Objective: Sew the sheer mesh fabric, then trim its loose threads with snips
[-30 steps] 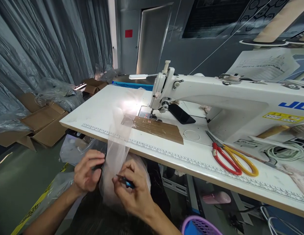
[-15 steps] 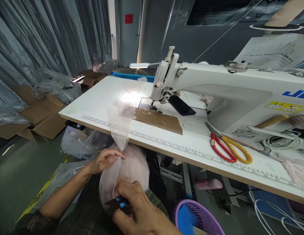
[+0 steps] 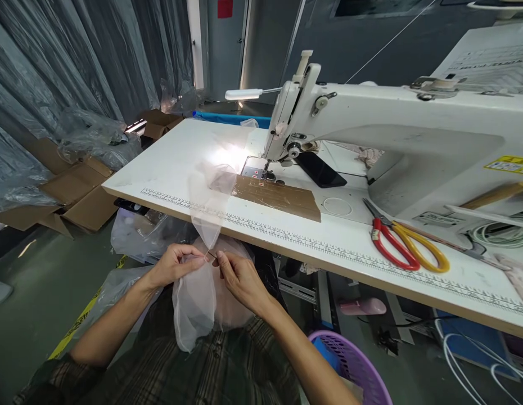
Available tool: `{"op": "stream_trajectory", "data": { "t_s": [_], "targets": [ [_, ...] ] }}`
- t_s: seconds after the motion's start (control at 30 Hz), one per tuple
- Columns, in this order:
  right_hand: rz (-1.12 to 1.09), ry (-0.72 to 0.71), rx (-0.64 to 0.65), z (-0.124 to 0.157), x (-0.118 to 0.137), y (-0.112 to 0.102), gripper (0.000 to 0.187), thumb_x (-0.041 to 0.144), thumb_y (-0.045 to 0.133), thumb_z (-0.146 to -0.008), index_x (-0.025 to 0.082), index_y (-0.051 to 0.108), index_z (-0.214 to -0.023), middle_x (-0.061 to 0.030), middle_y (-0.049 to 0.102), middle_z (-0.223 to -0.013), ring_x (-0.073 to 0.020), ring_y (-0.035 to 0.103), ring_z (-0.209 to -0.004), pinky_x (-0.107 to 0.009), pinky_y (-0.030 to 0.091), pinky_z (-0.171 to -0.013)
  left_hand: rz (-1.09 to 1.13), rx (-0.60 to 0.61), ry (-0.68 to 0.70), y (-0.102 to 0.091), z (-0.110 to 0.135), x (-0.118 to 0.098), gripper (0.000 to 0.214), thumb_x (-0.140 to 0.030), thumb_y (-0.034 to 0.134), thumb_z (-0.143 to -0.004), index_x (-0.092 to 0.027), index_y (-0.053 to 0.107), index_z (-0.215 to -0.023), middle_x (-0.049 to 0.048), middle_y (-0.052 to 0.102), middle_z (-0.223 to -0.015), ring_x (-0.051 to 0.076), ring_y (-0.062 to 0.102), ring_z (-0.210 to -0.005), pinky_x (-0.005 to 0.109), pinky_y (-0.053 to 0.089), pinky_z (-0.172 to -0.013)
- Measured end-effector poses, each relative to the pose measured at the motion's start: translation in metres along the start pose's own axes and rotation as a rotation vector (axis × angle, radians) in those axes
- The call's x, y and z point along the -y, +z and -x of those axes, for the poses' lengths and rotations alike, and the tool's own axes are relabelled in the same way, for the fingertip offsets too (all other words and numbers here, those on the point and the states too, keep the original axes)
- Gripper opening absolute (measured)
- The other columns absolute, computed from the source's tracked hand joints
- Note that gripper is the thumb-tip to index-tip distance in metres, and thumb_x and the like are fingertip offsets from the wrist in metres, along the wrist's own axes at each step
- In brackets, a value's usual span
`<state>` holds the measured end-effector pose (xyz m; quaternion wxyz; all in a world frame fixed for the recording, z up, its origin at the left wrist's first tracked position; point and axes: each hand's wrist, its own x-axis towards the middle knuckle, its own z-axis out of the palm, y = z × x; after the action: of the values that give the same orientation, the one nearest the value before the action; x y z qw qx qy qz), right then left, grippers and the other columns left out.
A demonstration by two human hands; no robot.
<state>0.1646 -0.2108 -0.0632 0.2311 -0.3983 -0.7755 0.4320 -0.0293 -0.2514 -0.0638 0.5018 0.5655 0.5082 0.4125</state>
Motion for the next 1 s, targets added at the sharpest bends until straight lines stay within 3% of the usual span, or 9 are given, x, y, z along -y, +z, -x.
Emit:
{"op": "stream_trajectory", "data": {
  "t_s": [0.17, 0.33, 0.57, 0.73, 0.83, 0.9, 1.0],
  "targets": [
    [0.026, -0.041, -0.003, -0.006, 0.003, 0.000, 0.058, 0.060, 0.029, -0.095, 0.017, 0.063, -0.076, 0.0002, 0.052, -0.056, -0.0152, 0.050, -0.053, -0.026, 0.038, -0.054, 0.044, -0.010, 0.009, 0.000, 0.001, 0.000, 0.031, -0.042, 0.067, -0.079, -0.012, 0.074, -0.084, 0.0052, 0.073, -0.078, 0.014, 0.061, -0.068, 0.022, 0.044, -0.062],
    [0.075, -0.067, -0.087, -0.007, 0.000, 0.003, 0.054, 0.057, 0.030, -0.095, 0.019, 0.057, -0.068, 0.0003, 0.051, -0.057, -0.0150, 0.049, -0.055, -0.027, 0.038, -0.056, 0.095, -0.047, -0.023, -0.001, 0.001, 0.002, 0.028, -0.039, 0.068, -0.078, -0.012, 0.073, -0.081, 0.0025, 0.069, -0.071, 0.010, 0.054, -0.060, 0.019, 0.038, -0.056],
    [-0.015, -0.046, -0.044, 0.007, 0.001, 0.012, 0.050, 0.054, 0.028, -0.097, 0.020, 0.056, -0.074, 0.0000, 0.054, -0.059, -0.0152, 0.053, -0.055, -0.026, 0.040, -0.055, 0.168, -0.057, -0.044, 0.000, 0.001, 0.002, 0.027, -0.039, 0.069, -0.076, -0.012, 0.071, -0.078, 0.0019, 0.066, -0.071, 0.009, 0.052, -0.061, 0.019, 0.039, -0.057],
    [0.058, -0.097, -0.103, 0.002, 0.003, 0.019, 0.049, 0.053, 0.029, -0.097, 0.021, 0.053, -0.069, 0.0000, 0.053, -0.057, -0.0147, 0.051, -0.053, -0.026, 0.037, -0.053, 0.196, -0.070, -0.077, 0.003, 0.001, -0.001, 0.031, -0.043, 0.071, -0.073, -0.011, 0.069, -0.076, 0.0007, 0.063, -0.066, 0.008, 0.049, -0.055, 0.019, 0.036, -0.053],
    [0.076, -0.048, -0.171, 0.000, 0.002, 0.022, 0.049, 0.053, 0.030, -0.096, 0.021, 0.052, -0.067, 0.0008, 0.051, -0.054, -0.0146, 0.049, -0.051, -0.026, 0.036, -0.052, 0.167, -0.075, -0.069, 0.004, 0.001, -0.002, 0.031, -0.042, 0.071, -0.072, -0.011, 0.070, -0.076, 0.0008, 0.064, -0.066, 0.008, 0.049, -0.055, 0.019, 0.036, -0.053],
    [0.015, -0.006, -0.214, 0.002, 0.001, 0.024, 0.049, 0.054, 0.029, -0.096, 0.020, 0.052, -0.069, 0.0009, 0.051, -0.056, -0.0146, 0.049, -0.053, -0.026, 0.037, -0.054, 0.147, -0.078, -0.065, 0.004, 0.001, -0.002, 0.029, -0.040, 0.070, -0.073, -0.011, 0.070, -0.076, 0.0009, 0.064, -0.066, 0.008, 0.050, -0.056, 0.019, 0.036, -0.053],
    [-0.169, -0.020, -0.159, 0.008, 0.003, 0.026, 0.043, 0.056, 0.034, -0.094, 0.020, 0.053, -0.079, 0.0010, 0.051, -0.065, -0.0143, 0.049, -0.061, -0.025, 0.040, -0.056, 0.133, -0.070, -0.074, 0.004, 0.001, 0.000, 0.029, -0.039, 0.068, -0.076, -0.011, 0.070, -0.078, 0.0016, 0.065, -0.067, 0.009, 0.052, -0.056, 0.019, 0.039, -0.054]
  ]
}}
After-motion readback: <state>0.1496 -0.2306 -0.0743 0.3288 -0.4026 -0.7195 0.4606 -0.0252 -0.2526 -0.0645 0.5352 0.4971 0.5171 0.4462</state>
